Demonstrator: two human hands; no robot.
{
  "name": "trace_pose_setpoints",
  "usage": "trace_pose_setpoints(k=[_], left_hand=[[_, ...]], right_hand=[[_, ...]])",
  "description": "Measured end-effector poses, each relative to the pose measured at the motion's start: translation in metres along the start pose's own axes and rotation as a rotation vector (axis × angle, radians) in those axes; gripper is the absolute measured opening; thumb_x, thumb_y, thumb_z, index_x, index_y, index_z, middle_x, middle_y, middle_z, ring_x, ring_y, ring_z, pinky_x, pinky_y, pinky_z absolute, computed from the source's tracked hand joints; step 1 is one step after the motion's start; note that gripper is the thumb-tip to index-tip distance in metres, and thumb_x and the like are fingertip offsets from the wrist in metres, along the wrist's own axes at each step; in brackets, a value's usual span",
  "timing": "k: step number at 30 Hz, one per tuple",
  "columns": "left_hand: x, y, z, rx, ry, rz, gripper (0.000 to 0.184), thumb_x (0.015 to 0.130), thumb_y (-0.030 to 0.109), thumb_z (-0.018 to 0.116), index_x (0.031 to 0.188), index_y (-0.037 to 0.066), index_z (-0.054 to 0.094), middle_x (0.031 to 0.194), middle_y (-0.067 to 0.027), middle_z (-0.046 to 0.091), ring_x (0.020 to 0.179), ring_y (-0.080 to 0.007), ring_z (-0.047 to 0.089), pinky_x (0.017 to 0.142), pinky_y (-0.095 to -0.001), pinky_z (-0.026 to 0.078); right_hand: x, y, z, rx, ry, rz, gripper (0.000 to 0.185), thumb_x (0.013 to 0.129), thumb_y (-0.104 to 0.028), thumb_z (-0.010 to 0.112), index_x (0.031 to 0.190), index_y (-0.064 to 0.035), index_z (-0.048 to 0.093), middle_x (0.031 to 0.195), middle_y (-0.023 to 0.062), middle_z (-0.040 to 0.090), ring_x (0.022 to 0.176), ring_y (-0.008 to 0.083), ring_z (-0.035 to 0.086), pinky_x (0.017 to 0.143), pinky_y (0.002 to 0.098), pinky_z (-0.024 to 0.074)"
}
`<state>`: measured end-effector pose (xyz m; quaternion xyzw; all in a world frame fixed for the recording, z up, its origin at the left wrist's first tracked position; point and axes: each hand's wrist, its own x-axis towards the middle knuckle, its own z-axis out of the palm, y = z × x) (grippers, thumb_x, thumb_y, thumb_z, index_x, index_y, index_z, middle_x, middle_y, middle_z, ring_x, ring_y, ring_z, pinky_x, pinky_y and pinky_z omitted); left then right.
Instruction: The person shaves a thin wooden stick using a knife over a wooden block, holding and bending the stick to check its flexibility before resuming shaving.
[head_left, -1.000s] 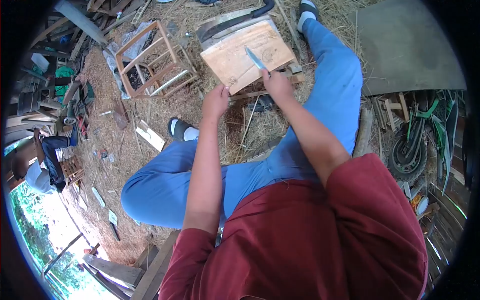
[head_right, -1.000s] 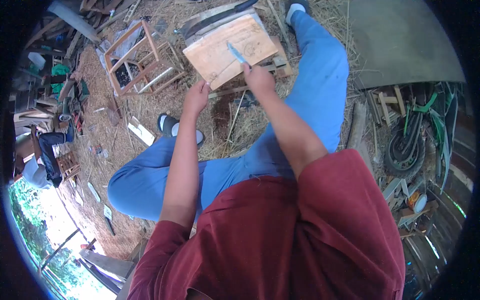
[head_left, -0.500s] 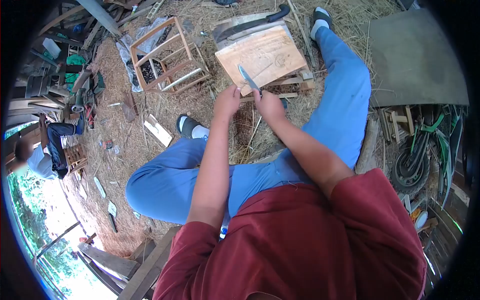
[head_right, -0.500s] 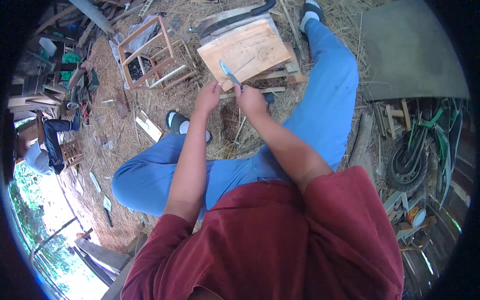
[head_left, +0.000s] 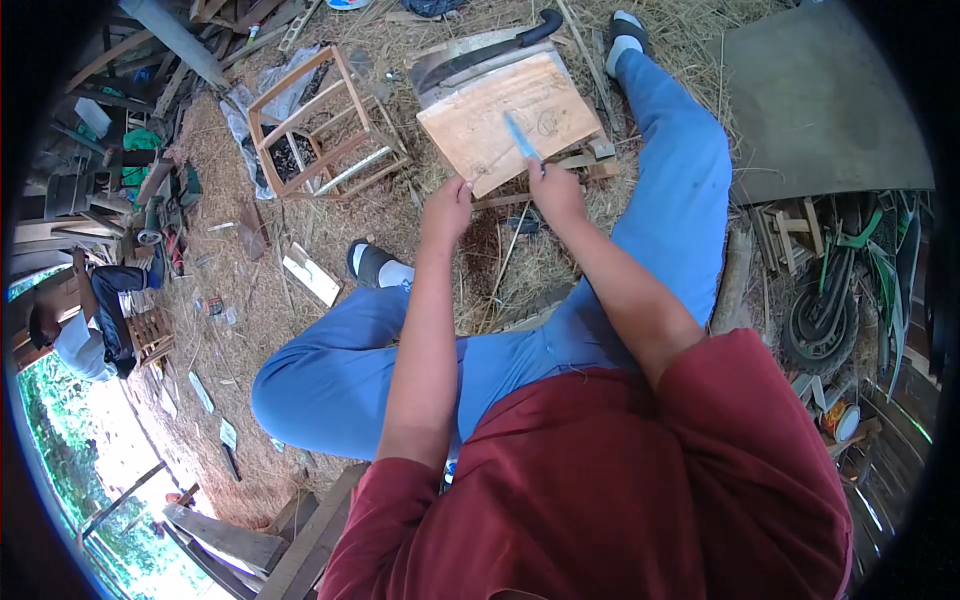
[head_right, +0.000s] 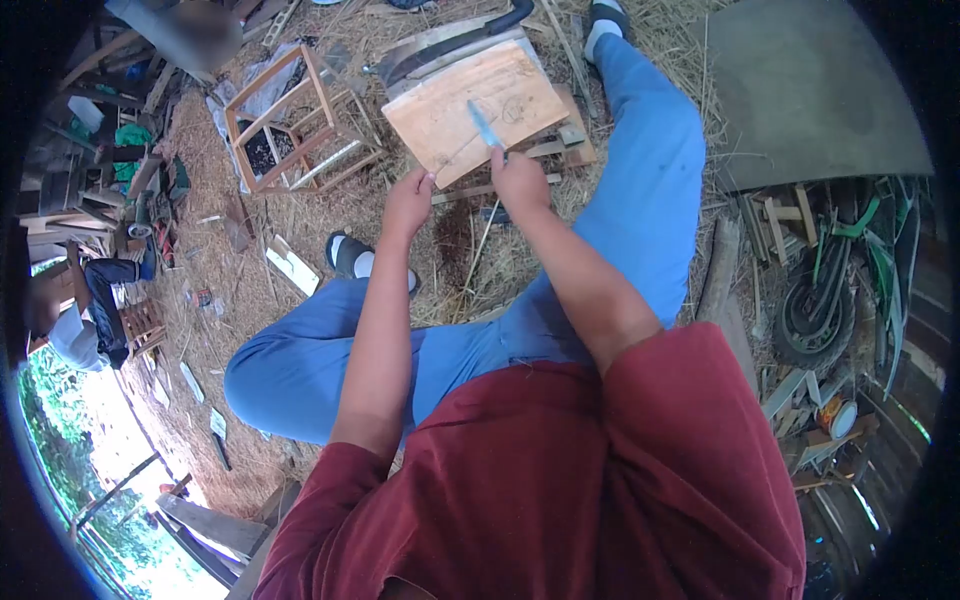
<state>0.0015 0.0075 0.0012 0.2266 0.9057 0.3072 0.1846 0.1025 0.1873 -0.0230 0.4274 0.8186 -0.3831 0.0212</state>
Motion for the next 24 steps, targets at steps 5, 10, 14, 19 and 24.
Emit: trace_pose_setpoints(k=[5, 10, 14, 19, 24], left_hand=[[0.005, -0.005, 0.0, -0.018, -0.028, -0.031, 0.028, 0.102, 0.031, 0.055, 0.108, 0.007, 0.067, 0.099, -0.0257, 0.071, 0.096, -0.0479, 0.067, 0.083, -0.0546, 0.053], [0.002, -0.006, 0.005, 0.008, 0.04, 0.03, 0.031, 0.103, 0.032, 0.056, 0.102, 0.003, 0.066, 0.097, -0.0252, 0.069, 0.094, -0.0457, 0.066, 0.081, -0.0514, 0.052], [0.003, -0.003, 0.0, -0.006, -0.013, -0.037, 0.03, 0.103, 0.032, 0.056, 0.103, 0.004, 0.066, 0.098, -0.0254, 0.069, 0.094, -0.046, 0.066, 0.081, -0.0512, 0.052], [0.003, -0.001, 0.004, 0.0, 0.042, -0.005, 0.028, 0.102, 0.033, 0.056, 0.102, 0.006, 0.065, 0.097, -0.0264, 0.07, 0.093, -0.0488, 0.066, 0.081, -0.0551, 0.052], [0.0, -0.005, 0.005, -0.039, 0.06, 0.027, 0.027, 0.102, 0.032, 0.056, 0.103, 0.006, 0.066, 0.098, -0.0262, 0.07, 0.095, -0.0484, 0.066, 0.082, -0.0548, 0.052]], right_hand=[[-0.021, -0.015, -0.002, -0.119, -0.085, -0.135, 0.061, 0.104, -0.053, 0.045, 0.093, -0.0018, 0.076, 0.095, 0.0282, 0.072, 0.093, 0.0479, 0.07, 0.086, 0.0563, 0.0558], [-0.018, -0.013, -0.007, -0.092, -0.07, -0.087, 0.061, 0.104, -0.055, 0.045, 0.095, -0.0036, 0.077, 0.095, 0.0269, 0.073, 0.094, 0.0473, 0.07, 0.087, 0.055, 0.0567], [-0.02, -0.022, -0.016, -0.226, -0.111, -0.147, 0.059, 0.103, -0.055, 0.046, 0.096, -0.0052, 0.076, 0.094, 0.0266, 0.073, 0.093, 0.0454, 0.071, 0.086, 0.0557, 0.0556], [-0.03, -0.014, 0.015, -0.096, -0.064, -0.094, 0.059, 0.103, -0.053, 0.045, 0.096, -0.0037, 0.076, 0.094, 0.0261, 0.073, 0.093, 0.0467, 0.071, 0.084, 0.0551, 0.0566], [-0.001, -0.007, -0.014, 0.062, 0.131, -0.017, 0.059, 0.103, -0.051, 0.05, 0.088, 0.0, 0.075, 0.087, 0.0291, 0.07, 0.088, 0.0467, 0.07, 0.082, 0.0544, 0.0554]])
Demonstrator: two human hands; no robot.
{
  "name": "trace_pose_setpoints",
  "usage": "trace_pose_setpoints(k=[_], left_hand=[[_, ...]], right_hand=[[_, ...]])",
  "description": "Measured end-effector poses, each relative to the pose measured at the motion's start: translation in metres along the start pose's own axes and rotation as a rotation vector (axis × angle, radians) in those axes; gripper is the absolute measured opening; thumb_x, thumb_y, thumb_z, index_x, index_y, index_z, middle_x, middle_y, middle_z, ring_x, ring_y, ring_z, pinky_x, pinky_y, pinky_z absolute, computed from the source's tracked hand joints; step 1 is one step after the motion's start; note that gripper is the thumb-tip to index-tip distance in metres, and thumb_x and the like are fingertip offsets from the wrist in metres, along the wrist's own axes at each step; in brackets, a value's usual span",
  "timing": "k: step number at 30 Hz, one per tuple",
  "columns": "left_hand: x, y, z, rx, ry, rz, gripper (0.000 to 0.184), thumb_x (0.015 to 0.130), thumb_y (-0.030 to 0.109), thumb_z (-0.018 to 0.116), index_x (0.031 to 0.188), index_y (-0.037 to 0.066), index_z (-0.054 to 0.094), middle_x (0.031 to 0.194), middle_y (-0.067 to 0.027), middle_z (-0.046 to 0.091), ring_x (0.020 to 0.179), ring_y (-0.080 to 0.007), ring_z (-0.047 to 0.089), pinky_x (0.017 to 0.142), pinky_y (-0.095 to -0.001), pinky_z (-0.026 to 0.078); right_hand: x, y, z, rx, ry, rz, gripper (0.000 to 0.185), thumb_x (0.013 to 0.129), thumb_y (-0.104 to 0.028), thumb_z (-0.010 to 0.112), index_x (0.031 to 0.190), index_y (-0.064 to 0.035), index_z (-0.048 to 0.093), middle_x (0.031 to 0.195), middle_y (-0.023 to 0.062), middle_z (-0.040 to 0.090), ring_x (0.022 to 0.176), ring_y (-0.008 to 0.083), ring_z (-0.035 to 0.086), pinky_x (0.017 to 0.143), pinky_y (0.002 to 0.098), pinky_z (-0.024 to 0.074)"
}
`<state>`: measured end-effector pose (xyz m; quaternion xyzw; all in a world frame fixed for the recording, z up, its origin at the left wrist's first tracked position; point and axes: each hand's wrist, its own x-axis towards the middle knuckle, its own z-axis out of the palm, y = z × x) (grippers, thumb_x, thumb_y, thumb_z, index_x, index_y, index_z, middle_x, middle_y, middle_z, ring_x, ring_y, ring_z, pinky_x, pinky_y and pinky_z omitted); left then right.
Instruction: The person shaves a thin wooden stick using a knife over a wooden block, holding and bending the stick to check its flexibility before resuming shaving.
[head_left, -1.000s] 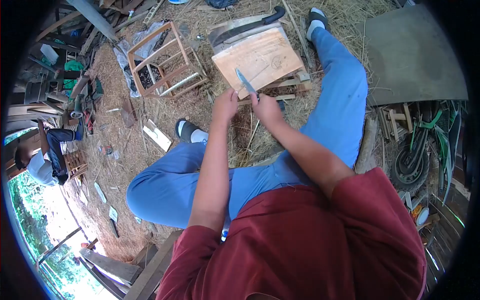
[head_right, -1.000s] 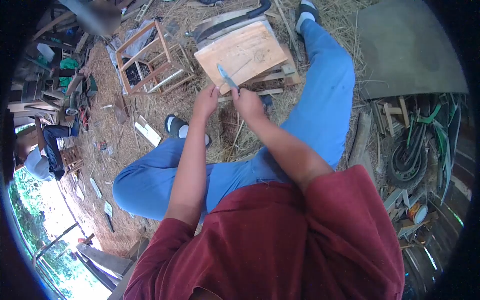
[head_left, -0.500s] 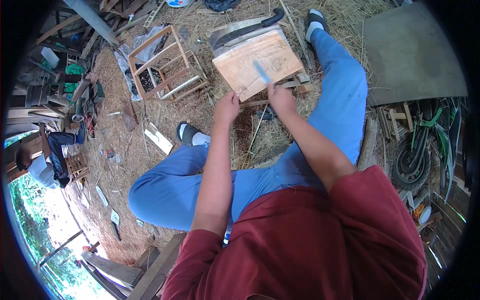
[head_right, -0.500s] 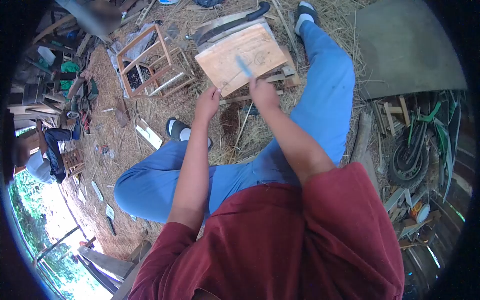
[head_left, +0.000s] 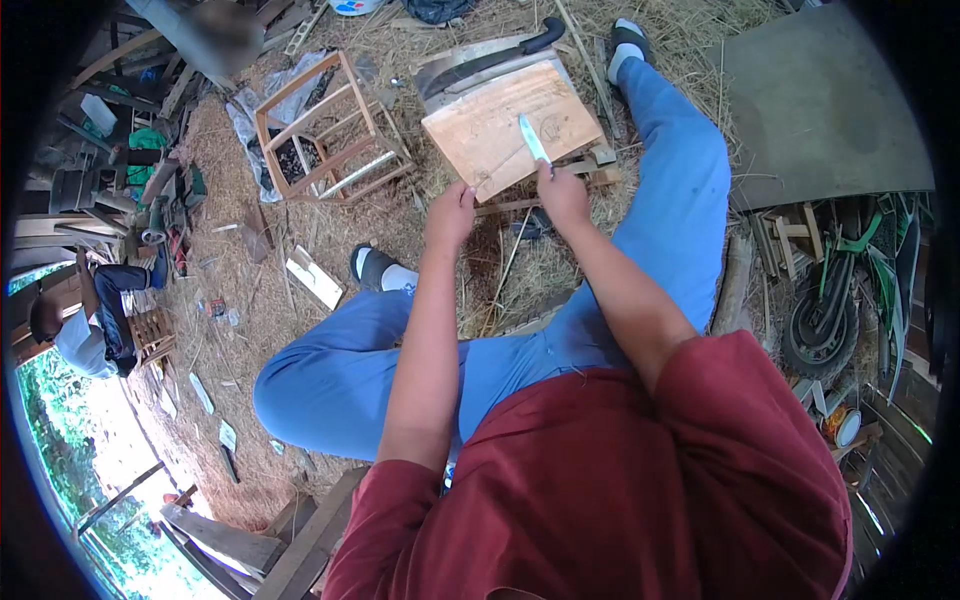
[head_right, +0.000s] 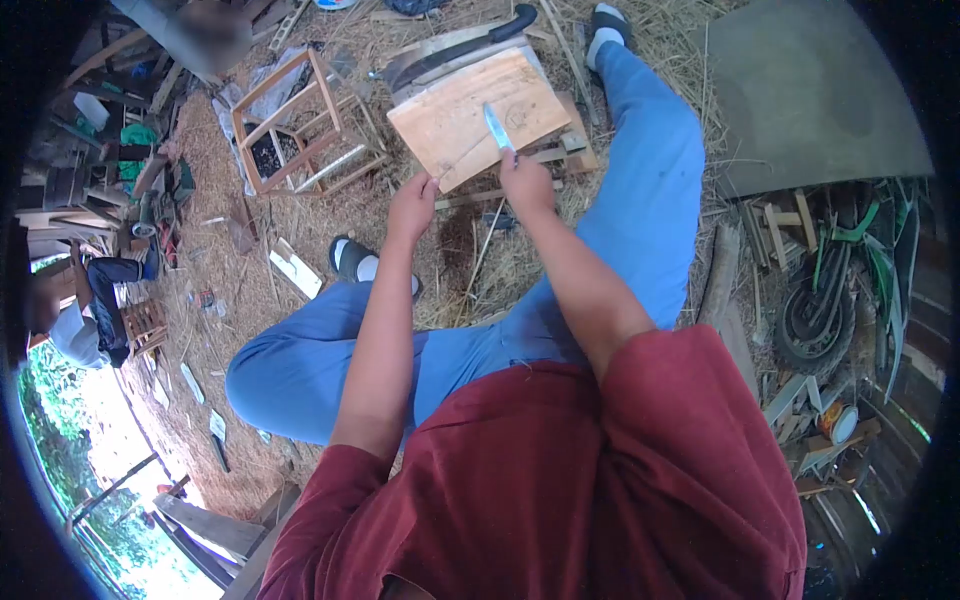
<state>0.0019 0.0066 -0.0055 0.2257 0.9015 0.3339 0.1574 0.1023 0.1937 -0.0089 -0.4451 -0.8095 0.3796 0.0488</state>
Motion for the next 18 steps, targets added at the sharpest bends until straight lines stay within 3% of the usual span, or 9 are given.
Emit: trace_pose_setpoints(k=[4, 5, 6, 8, 10, 12, 14, 18], left_hand=[[0.0, 0.006, -0.002, 0.01, -0.024, -0.067, 0.027, 0.102, 0.031, 0.056, 0.104, 0.006, 0.067, 0.099, -0.0262, 0.07, 0.095, -0.0479, 0.066, 0.082, -0.0546, 0.052], [0.0, 0.004, -0.003, -0.03, -0.038, -0.073, 0.027, 0.102, 0.031, 0.056, 0.104, 0.006, 0.067, 0.099, -0.0261, 0.07, 0.096, -0.0477, 0.066, 0.083, -0.0547, 0.052], [0.001, 0.001, -0.003, -0.065, -0.059, -0.076, 0.028, 0.102, 0.031, 0.055, 0.103, 0.006, 0.067, 0.1, -0.026, 0.07, 0.097, -0.0475, 0.066, 0.083, -0.0549, 0.052], [0.001, -0.001, 0.001, -0.045, -0.019, -0.026, 0.028, 0.102, 0.032, 0.055, 0.103, 0.006, 0.067, 0.1, -0.026, 0.07, 0.097, -0.0474, 0.066, 0.083, -0.0549, 0.052], [-0.002, -0.003, 0.001, -0.025, 0.013, 0.026, 0.028, 0.103, 0.032, 0.055, 0.102, 0.006, 0.066, 0.101, -0.026, 0.07, 0.097, -0.0473, 0.066, 0.083, -0.055, 0.052], [0.003, -0.002, -0.001, 0.075, -0.075, -0.078, 0.029, 0.103, 0.032, 0.055, 0.103, 0.005, 0.067, 0.101, -0.0257, 0.07, 0.098, -0.0472, 0.066, 0.083, -0.0546, 0.052], [0.004, -0.006, -0.003, 0.006, -0.083, -0.071, 0.03, 0.103, 0.032, 0.055, 0.103, 0.005, 0.067, 0.1, -0.0255, 0.07, 0.097, -0.0473, 0.066, 0.083, -0.0541, 0.052], [0.006, -0.015, -0.001, -0.065, -0.121, -0.042, 0.031, 0.103, 0.033, 0.054, 0.1, 0.005, 0.067, 0.095, -0.0245, 0.07, 0.093, -0.046, 0.067, 0.081, -0.0517, 0.052]], right_hand=[[-0.038, -0.009, 0.022, -0.159, -0.171, -0.202, 0.063, 0.104, -0.053, 0.048, 0.087, 0.001, 0.074, 0.085, 0.0282, 0.071, 0.085, 0.0477, 0.07, 0.079, 0.0562, 0.055], [-0.033, -0.013, 0.008, -0.21, -0.248, -0.147, 0.06, 0.103, -0.054, 0.048, 0.093, -0.0018, 0.075, 0.095, 0.027, 0.072, 0.092, 0.0459, 0.07, 0.083, 0.0569, 0.0549], [-0.023, -0.009, 0.004, -0.209, -0.248, -0.148, 0.06, 0.103, -0.054, 0.048, 0.093, -0.0018, 0.075, 0.095, 0.027, 0.072, 0.092, 0.0459, 0.07, 0.083, 0.0569, 0.0549], [0.009, 0.002, 0.0, -0.052, -0.127, 0.069, 0.058, 0.103, -0.055, 0.048, 0.097, -0.0034, 0.075, 0.098, 0.0267, 0.073, 0.095, 0.0455, 0.07, 0.086, 0.0549, 0.0555], [-0.001, 0.003, 0.005, -0.092, -0.108, 0.065, 0.058, 0.102, -0.055, 0.048, 0.097, -0.004, 0.075, 0.097, 0.027, 0.073, 0.095, 0.0455, 0.071, 0.087, 0.0536, 0.056], [-0.036, -0.011, 0.011, -0.199, -0.24, -0.147, 0.063, 0.102, -0.058, 0.048, 0.093, -0.0022, 0.076, 0.09, 0.0274, 0.072, 0.09, 0.0461, 0.071, 0.082, 0.0564, 0.0553], [-0.029, -0.008, 0.012, -0.19, -0.203, -0.158, 0.064, 0.102, -0.056, 0.049, 0.089, 0.0001, 0.076, 0.087, 0.0281, 0.071, 0.087, 0.0458, 0.071, 0.081, 0.0562, 0.055], [0.017, 0.001, 0.002, -0.073, -0.092, -0.132, 0.062, 0.102, -0.054, 0.048, 0.095, 0.0012, 0.076, 0.089, 0.0297, 0.071, 0.088, 0.0475, 0.07, 0.083, 0.0547, 0.0548]])
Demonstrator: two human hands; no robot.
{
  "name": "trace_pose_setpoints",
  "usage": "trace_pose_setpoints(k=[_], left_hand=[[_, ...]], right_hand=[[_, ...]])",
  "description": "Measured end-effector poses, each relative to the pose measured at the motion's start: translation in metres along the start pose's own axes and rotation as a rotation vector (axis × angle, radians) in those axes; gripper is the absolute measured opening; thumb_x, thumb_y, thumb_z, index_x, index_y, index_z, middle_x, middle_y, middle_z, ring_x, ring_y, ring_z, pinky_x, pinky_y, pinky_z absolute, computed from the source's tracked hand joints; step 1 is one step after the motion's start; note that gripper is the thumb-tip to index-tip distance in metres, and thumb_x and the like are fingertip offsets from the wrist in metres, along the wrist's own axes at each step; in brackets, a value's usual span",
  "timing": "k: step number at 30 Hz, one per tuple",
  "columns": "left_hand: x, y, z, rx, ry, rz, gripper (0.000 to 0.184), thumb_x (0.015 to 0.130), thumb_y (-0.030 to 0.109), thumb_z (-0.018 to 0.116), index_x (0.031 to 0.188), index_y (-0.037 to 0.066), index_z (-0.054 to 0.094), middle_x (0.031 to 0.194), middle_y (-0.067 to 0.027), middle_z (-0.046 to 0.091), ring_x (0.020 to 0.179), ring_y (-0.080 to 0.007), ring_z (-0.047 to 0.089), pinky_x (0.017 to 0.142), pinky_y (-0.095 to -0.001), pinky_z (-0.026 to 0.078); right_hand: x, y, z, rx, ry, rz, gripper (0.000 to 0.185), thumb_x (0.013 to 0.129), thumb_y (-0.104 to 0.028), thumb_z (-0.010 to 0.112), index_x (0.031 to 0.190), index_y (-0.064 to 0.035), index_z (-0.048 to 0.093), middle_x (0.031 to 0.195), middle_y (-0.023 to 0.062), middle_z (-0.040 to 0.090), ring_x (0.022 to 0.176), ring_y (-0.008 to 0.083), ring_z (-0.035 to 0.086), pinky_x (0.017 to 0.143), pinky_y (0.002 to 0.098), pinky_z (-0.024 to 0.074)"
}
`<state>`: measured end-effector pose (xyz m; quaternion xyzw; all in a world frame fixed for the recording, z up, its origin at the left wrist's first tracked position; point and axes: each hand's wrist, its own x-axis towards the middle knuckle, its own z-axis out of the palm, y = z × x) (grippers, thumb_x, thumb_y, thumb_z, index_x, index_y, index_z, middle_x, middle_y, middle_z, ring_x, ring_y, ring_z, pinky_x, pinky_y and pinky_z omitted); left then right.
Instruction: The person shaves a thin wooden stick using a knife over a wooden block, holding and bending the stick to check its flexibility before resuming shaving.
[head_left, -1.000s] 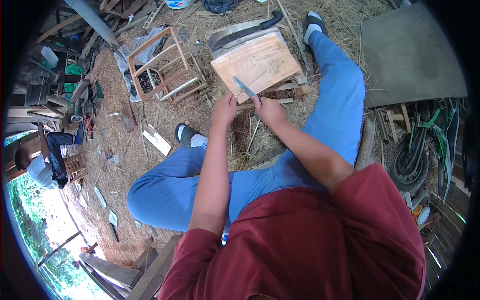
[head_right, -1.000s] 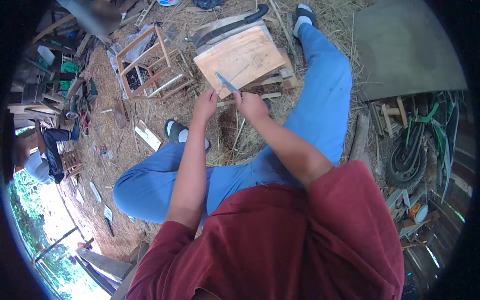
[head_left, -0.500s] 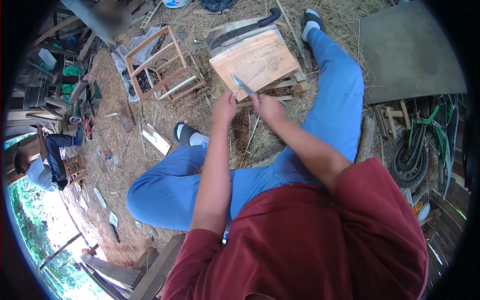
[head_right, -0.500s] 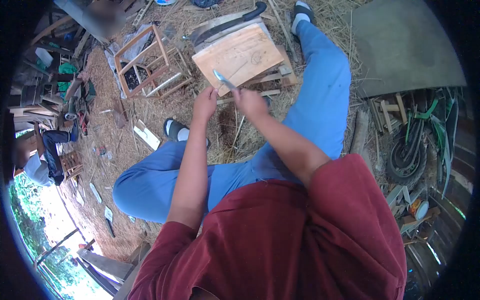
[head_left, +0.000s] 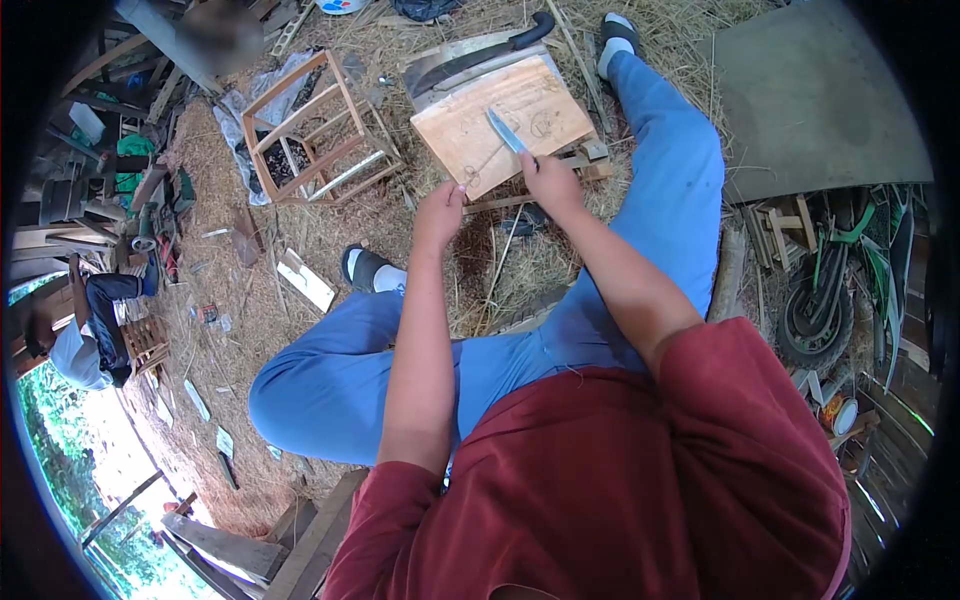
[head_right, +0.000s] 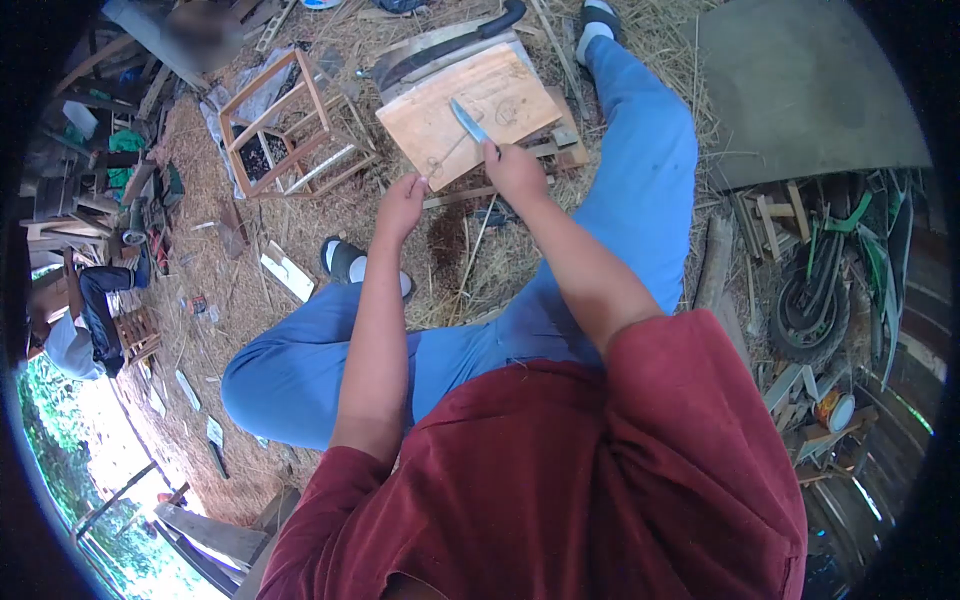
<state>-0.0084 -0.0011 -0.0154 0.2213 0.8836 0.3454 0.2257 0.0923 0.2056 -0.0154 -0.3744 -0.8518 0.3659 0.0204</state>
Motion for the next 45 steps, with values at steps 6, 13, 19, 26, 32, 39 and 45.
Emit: trace_pose_setpoints(k=[6, 13, 19, 26, 32, 39, 45], left_hand=[[0.0, 0.0, -0.003, -0.076, -0.022, -0.005, 0.033, 0.104, 0.032, 0.054, 0.097, 0.003, 0.066, 0.092, -0.0224, 0.07, 0.087, -0.0421, 0.068, 0.078, -0.0482, 0.052], [-0.003, 0.008, -0.004, -0.048, 0.003, -0.122, 0.027, 0.103, 0.03, 0.057, 0.106, 0.004, 0.065, 0.092, -0.0212, 0.07, 0.086, -0.0392, 0.068, 0.078, -0.0453, 0.052], [-0.004, 0.004, -0.005, -0.121, 0.0, -0.034, 0.025, 0.104, 0.027, 0.057, 0.116, 0.007, 0.065, 0.097, -0.0214, 0.071, 0.09, -0.0374, 0.069, 0.081, -0.043, 0.053], [-0.001, -0.01, -0.003, -0.167, -0.043, 0.073, 0.024, 0.106, 0.023, 0.053, 0.109, 0.002, 0.063, 0.083, -0.0103, 0.063, 0.081, -0.0194, 0.06, 0.077, -0.0351, 0.048], [-0.005, -0.007, -0.01, -0.103, -0.074, 0.016, 0.024, 0.104, 0.024, 0.056, 0.106, 0.002, 0.064, 0.085, -0.0141, 0.066, 0.081, -0.0262, 0.063, 0.075, -0.0386, 0.05], [-0.005, -0.006, -0.01, -0.157, -0.058, 0.005, 0.025, 0.102, 0.026, 0.057, 0.101, 0.004, 0.069, 0.091, -0.0173, 0.072, 0.086, -0.0333, 0.07, 0.077, -0.0413, 0.052], [-0.008, 0.0, -0.014, -0.085, -0.04, 0.037, 0.026, 0.103, 0.027, 0.058, 0.097, 0.006, 0.071, 0.09, -0.0163, 0.073, 0.085, -0.0337, 0.07, 0.077, -0.0416, 0.053]], right_hand=[[0.005, -0.006, -0.004, -0.063, 0.006, 0.084, 0.062, 0.102, -0.054, 0.05, 0.096, 0.0016, 0.076, 0.091, 0.0297, 0.071, 0.09, 0.0472, 0.07, 0.083, 0.0544, 0.0549], [0.003, 0.0, 0.003, -0.017, 0.056, 0.09, 0.061, 0.101, -0.054, 0.052, 0.095, 0.0025, 0.076, 0.092, 0.0306, 0.07, 0.09, 0.0488, 0.069, 0.083, 0.0545, 0.0546], [0.002, -0.003, 0.002, -0.004, 0.034, 0.14, 0.06, 0.099, -0.054, 0.054, 0.1, 0.0025, 0.075, 0.093, 0.0308, 0.071, 0.091, 0.0487, 0.069, 0.084, 0.0547, 0.0544], [0.0, -0.007, -0.008, -0.03, 0.014, 0.168, 0.063, 0.1, -0.057, 0.049, 0.098, -0.0001, 0.077, 0.098, 0.0291, 0.072, 0.096, 0.0465, 0.07, 0.088, 0.0549, 0.0553], [0.002, 0.0, -0.003, -0.051, 0.041, 0.17, 0.062, 0.1, -0.057, 0.049, 0.099, -0.0016, 0.078, 0.097, 0.0288, 0.072, 0.095, 0.0467, 0.07, 0.087, 0.0554, 0.0553], [-0.004, -0.002, -0.002, -0.082, 0.05, 0.099, 0.06, 0.102, -0.054, 0.048, 0.096, -0.0019, 0.077, 0.095, 0.0289, 0.072, 0.091, 0.0478, 0.071, 0.083, 0.0563, 0.0563], [-0.033, -0.021, 0.014, -0.11, -0.059, 0.097, 0.061, 0.102, -0.055, 0.049, 0.092, -0.0015, 0.076, 0.09, 0.0289, 0.072, 0.088, 0.0473, 0.071, 0.081, 0.0553, 0.0571]])
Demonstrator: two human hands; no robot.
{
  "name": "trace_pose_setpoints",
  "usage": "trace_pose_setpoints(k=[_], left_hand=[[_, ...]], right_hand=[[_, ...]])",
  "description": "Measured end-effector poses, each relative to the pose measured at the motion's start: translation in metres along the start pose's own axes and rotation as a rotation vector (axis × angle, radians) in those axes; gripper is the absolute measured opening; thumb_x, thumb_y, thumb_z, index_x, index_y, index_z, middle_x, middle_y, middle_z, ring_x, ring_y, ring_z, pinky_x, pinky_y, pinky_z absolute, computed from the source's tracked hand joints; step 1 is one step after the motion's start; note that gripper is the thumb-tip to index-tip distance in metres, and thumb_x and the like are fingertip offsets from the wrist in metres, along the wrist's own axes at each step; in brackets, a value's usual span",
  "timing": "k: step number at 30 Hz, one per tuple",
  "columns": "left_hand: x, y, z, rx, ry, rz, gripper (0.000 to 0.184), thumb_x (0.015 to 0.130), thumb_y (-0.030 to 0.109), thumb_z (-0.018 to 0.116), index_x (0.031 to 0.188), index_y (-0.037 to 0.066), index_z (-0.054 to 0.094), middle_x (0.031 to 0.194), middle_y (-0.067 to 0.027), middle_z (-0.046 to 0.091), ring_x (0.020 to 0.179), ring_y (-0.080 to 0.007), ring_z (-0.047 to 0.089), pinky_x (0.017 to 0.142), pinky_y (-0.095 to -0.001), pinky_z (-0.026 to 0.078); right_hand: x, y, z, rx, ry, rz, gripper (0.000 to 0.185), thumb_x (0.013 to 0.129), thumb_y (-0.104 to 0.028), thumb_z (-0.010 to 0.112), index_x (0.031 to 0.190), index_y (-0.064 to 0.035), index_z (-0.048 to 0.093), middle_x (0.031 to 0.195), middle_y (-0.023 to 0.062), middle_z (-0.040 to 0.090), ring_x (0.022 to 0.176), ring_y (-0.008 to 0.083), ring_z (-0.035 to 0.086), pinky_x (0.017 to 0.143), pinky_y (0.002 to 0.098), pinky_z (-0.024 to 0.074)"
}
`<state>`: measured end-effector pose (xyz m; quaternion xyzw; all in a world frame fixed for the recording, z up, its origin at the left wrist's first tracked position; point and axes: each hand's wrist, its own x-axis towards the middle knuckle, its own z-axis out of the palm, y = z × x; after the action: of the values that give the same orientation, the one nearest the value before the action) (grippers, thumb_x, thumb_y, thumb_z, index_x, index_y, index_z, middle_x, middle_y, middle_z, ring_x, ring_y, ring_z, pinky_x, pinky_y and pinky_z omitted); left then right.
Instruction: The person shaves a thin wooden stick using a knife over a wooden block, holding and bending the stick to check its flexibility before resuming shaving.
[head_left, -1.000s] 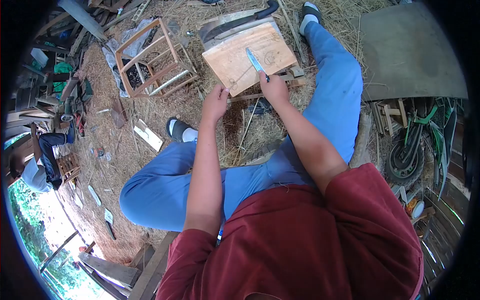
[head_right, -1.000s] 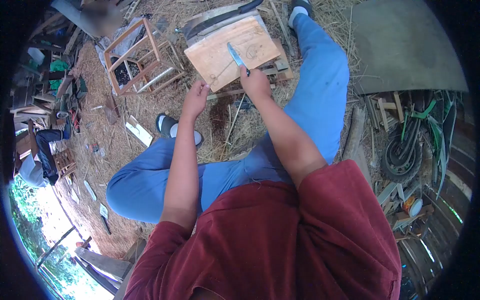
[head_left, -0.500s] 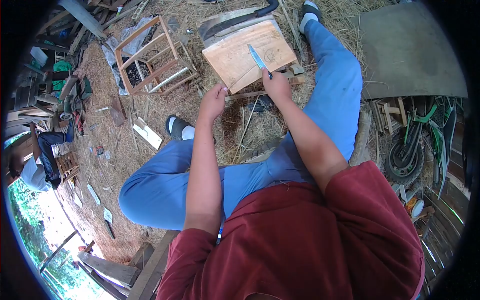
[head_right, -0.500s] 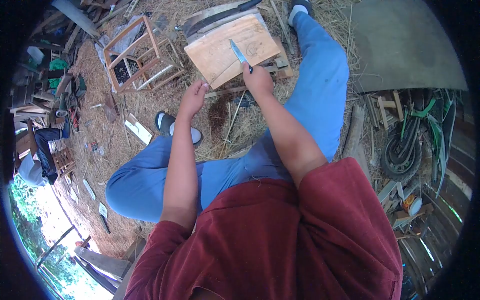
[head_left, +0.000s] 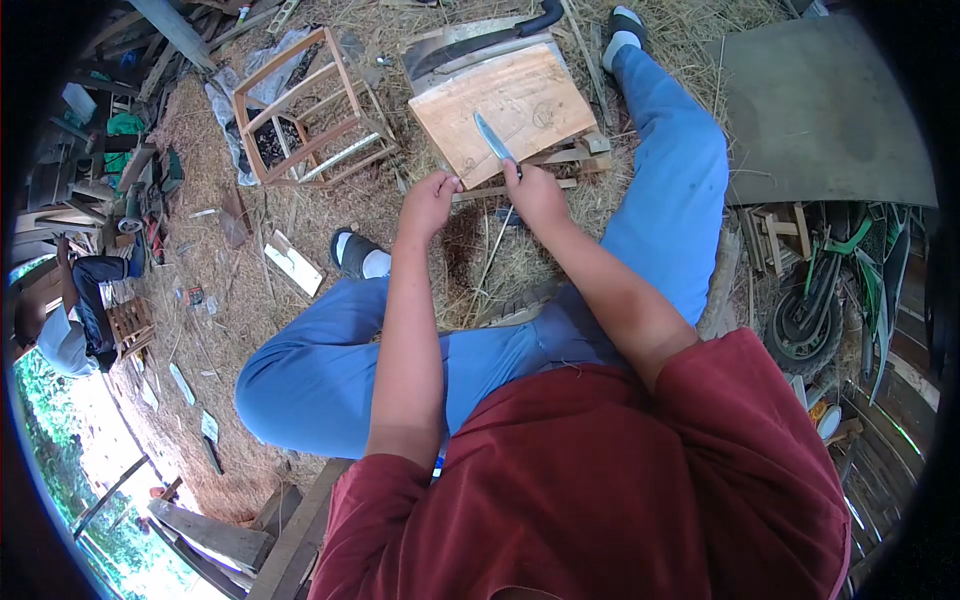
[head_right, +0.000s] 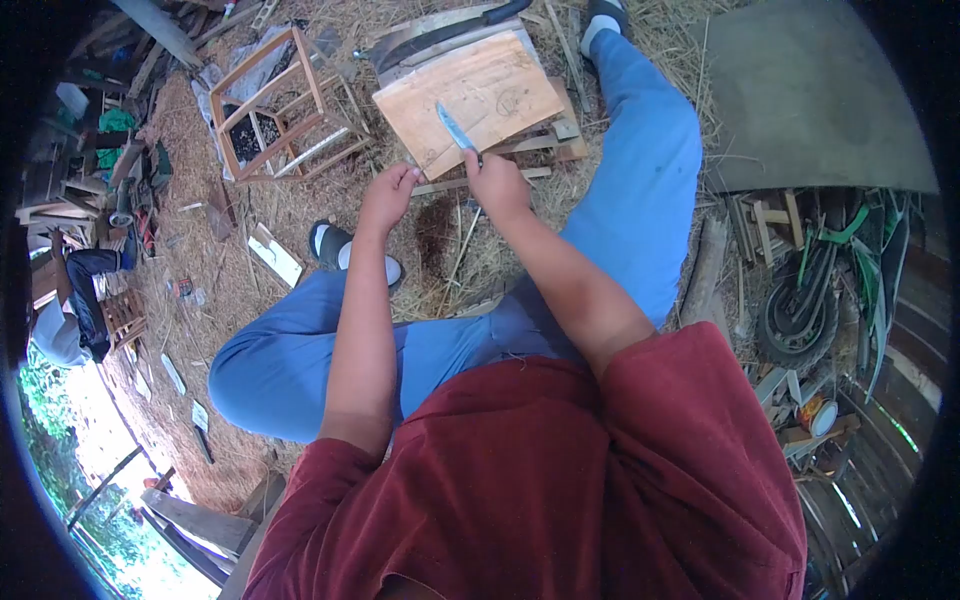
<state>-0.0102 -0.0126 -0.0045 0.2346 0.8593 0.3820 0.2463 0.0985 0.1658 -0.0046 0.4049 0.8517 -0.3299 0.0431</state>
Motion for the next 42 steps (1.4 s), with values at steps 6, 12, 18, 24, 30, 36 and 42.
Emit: trace_pose_setpoints(k=[6, 12, 18, 24, 30, 36, 42], left_hand=[[-0.002, 0.0, 0.004, 0.015, 0.039, 0.004, 0.026, 0.102, 0.029, 0.057, 0.096, 0.008, 0.071, 0.089, -0.0178, 0.072, 0.084, -0.0366, 0.07, 0.076, -0.044, 0.054], [-0.007, 0.008, 0.008, 0.117, 0.113, -0.003, 0.027, 0.102, 0.032, 0.056, 0.097, 0.01, 0.071, 0.092, -0.0207, 0.072, 0.088, -0.0418, 0.069, 0.078, -0.0484, 0.054], [-0.004, -0.003, 0.013, 0.068, 0.106, -0.014, 0.028, 0.103, 0.032, 0.056, 0.097, 0.01, 0.071, 0.091, -0.0205, 0.072, 0.088, -0.0426, 0.069, 0.078, -0.0491, 0.054], [-0.009, 0.01, 0.011, 0.124, 0.128, -0.013, 0.027, 0.103, 0.031, 0.055, 0.099, 0.01, 0.07, 0.091, -0.0202, 0.072, 0.088, -0.0423, 0.069, 0.078, -0.05, 0.054], [-0.01, 0.007, 0.016, 0.141, 0.169, -0.006, 0.026, 0.103, 0.033, 0.056, 0.101, 0.01, 0.068, 0.089, -0.0219, 0.07, 0.086, -0.0428, 0.069, 0.074, -0.0483, 0.053], [-0.012, 0.009, 0.018, 0.169, 0.173, -0.017, 0.023, 0.102, 0.031, 0.057, 0.104, 0.012, 0.069, 0.089, -0.0218, 0.071, 0.086, -0.0444, 0.069, 0.074, -0.0527, 0.054], [-0.012, 0.005, 0.019, 0.089, 0.179, -0.002, 0.022, 0.102, 0.031, 0.058, 0.105, 0.012, 0.068, 0.09, -0.0224, 0.071, 0.086, -0.0453, 0.068, 0.073, -0.0537, 0.053]], right_hand=[[-0.018, -0.003, 0.008, -0.031, -0.106, -0.133, 0.06, 0.102, -0.056, 0.049, 0.092, -0.0034, 0.076, 0.091, 0.0268, 0.073, 0.089, 0.0458, 0.072, 0.082, 0.0546, 0.0574], [0.019, 0.016, 0.002, 0.045, 0.02, 0.025, 0.057, 0.101, -0.056, 0.05, 0.097, -0.0049, 0.076, 0.094, 0.0268, 0.073, 0.093, 0.0456, 0.071, 0.085, 0.0546, 0.0566], [0.002, 0.0, 0.019, 0.018, -0.062, -0.105, 0.058, 0.101, -0.056, 0.05, 0.094, -0.004, 0.076, 0.094, 0.0271, 0.073, 0.093, 0.0464, 0.071, 0.085, 0.055, 0.0568], [-0.013, -0.003, 0.007, -0.058, -0.028, -0.098, 0.06, 0.103, -0.056, 0.047, 0.092, -0.0039, 0.076, 0.091, 0.0267, 0.073, 0.088, 0.0466, 0.072, 0.081, 0.0558, 0.0572], [0.008, 0.001, 0.005, 0.073, 0.003, -0.083, 0.061, 0.103, -0.054, 0.049, 0.092, 0.0002, 0.075, 0.089, 0.0299, 0.071, 0.088, 0.0479, 0.071, 0.08, 0.0561, 0.0565], [-0.001, -0.002, -0.002, 0.001, -0.018, -0.139, 0.058, 0.103, -0.054, 0.051, 0.091, -0.0019, 0.075, 0.089, 0.0279, 0.072, 0.087, 0.0468, 0.071, 0.081, 0.0559, 0.0563], [-0.021, -0.009, 0.002, -0.087, -0.124, -0.166, 0.059, 0.102, -0.056, 0.047, 0.091, -0.0054, 0.077, 0.091, 0.0259, 0.073, 0.089, 0.0441, 0.072, 0.083, 0.0529, 0.0585]])
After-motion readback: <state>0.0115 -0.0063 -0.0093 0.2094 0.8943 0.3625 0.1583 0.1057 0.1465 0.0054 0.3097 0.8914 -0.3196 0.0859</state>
